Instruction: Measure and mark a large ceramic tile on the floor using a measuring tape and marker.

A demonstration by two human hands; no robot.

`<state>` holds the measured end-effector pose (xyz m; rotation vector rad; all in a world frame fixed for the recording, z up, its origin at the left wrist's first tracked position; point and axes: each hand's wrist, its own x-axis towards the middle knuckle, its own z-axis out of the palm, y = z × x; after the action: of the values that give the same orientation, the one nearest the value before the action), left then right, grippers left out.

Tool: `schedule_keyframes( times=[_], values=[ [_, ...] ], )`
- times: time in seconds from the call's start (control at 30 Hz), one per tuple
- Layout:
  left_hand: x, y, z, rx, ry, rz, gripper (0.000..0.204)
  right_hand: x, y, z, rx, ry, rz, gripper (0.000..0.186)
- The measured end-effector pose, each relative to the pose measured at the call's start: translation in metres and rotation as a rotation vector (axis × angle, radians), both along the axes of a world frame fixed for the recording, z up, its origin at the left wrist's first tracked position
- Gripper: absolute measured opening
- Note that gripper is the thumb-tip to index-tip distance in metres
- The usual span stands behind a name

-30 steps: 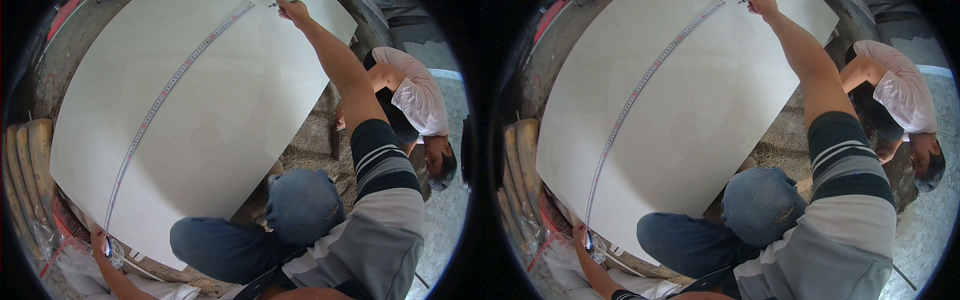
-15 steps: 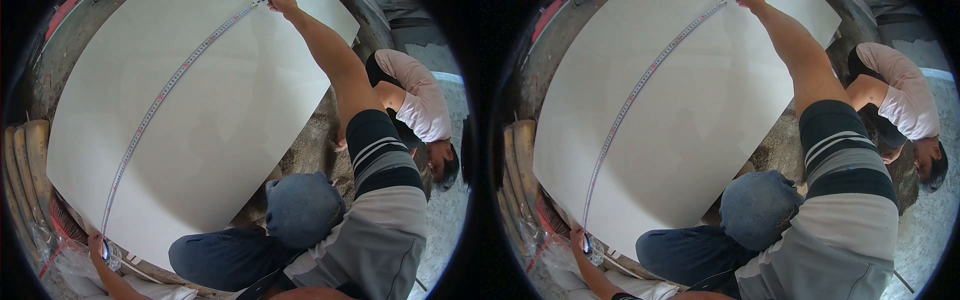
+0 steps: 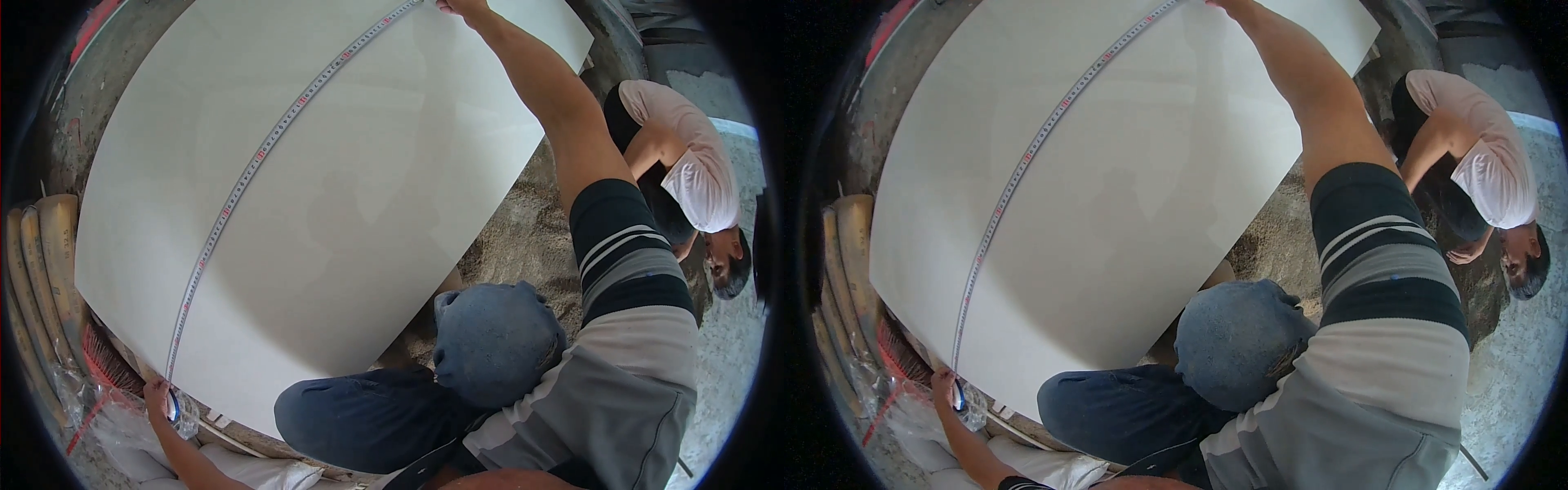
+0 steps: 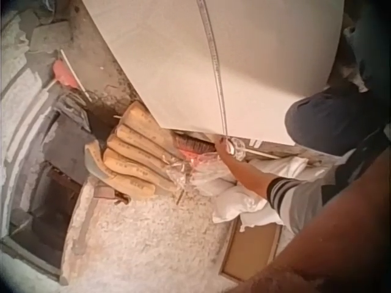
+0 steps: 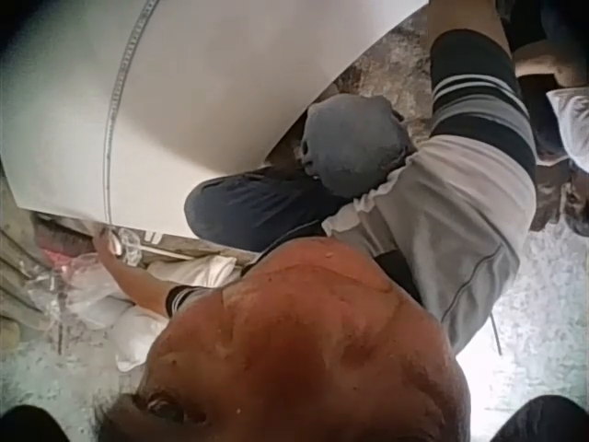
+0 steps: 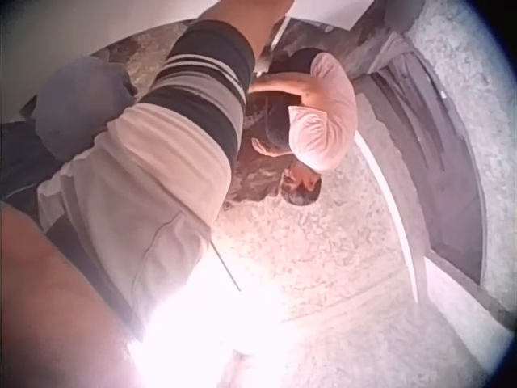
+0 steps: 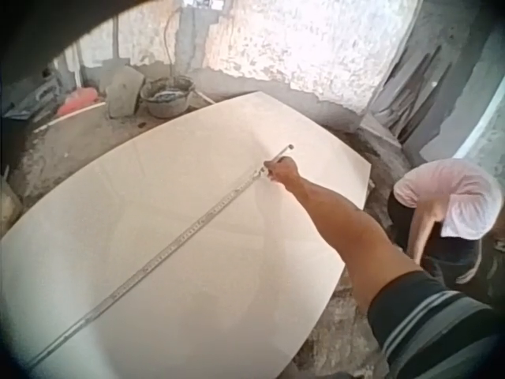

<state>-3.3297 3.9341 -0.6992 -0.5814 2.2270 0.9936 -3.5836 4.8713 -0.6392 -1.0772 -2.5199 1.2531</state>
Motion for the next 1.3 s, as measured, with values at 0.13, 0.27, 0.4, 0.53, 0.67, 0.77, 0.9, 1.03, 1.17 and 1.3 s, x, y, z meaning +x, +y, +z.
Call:
schedule_keyframes(
  times=[0.13, 0.27, 0.4, 0.53, 0.67, 0.77, 0.9, 1.03, 1.17, 1.3],
  values=[
    [0.003, -0.005, 0.001, 0.018, 0.024, 0.039, 0.006, -0.001, -0.005, 0.001, 0.065, -0.019, -0.006, 0.024],
    [0.003, 0.001, 0.004, -0.019, -0.012, 0.009, 0.006, 0.001, -0.005, -0.003, 0.060, 0.026, -0.039, 0.027],
    [0.003, 0.011, 0.009, 0.005, -0.008, 0.038, 0.006, -0.001, 0.002, -0.007, 0.075, -0.038, 0.039, 0.028],
    [-0.005, 0.021, -0.001, 0.095, -0.012, 0.026, 0.006, -0.017, 0.058, -0.029, 0.119, -0.021, 0.020, 0.031],
    [0.024, 0.007, 0.023, 0.052, 0.036, 0.118, 0.003, -0.008, -0.013, -0.018, 0.136, -0.048, 0.070, 0.033],
    [0.010, 0.050, 0.026, -0.097, -0.033, -0.024, 0.003, 0.010, 0.023, 0.002, -0.177, 0.145, 0.335, 0.034],
    [0.010, 0.033, 0.025, -0.203, -0.063, -0.074, 0.005, -0.011, -0.004, -0.004, 0.202, -0.031, 0.077, 0.034],
    [0.010, 0.016, 0.013, -0.144, 0.043, 0.077, 0.002, -0.014, -0.017, -0.007, 0.182, -0.025, 0.030, 0.034],
    [0.013, 0.009, 0.009, -0.090, -0.003, 0.074, 0.002, -0.016, -0.013, -0.007, 0.253, -0.078, 0.084, 0.034],
    [0.016, 0.016, 0.010, -0.020, -0.051, 0.052, 0.002, -0.011, 0.013, -0.009, -0.144, 0.182, 0.368, 0.034]
  ],
)
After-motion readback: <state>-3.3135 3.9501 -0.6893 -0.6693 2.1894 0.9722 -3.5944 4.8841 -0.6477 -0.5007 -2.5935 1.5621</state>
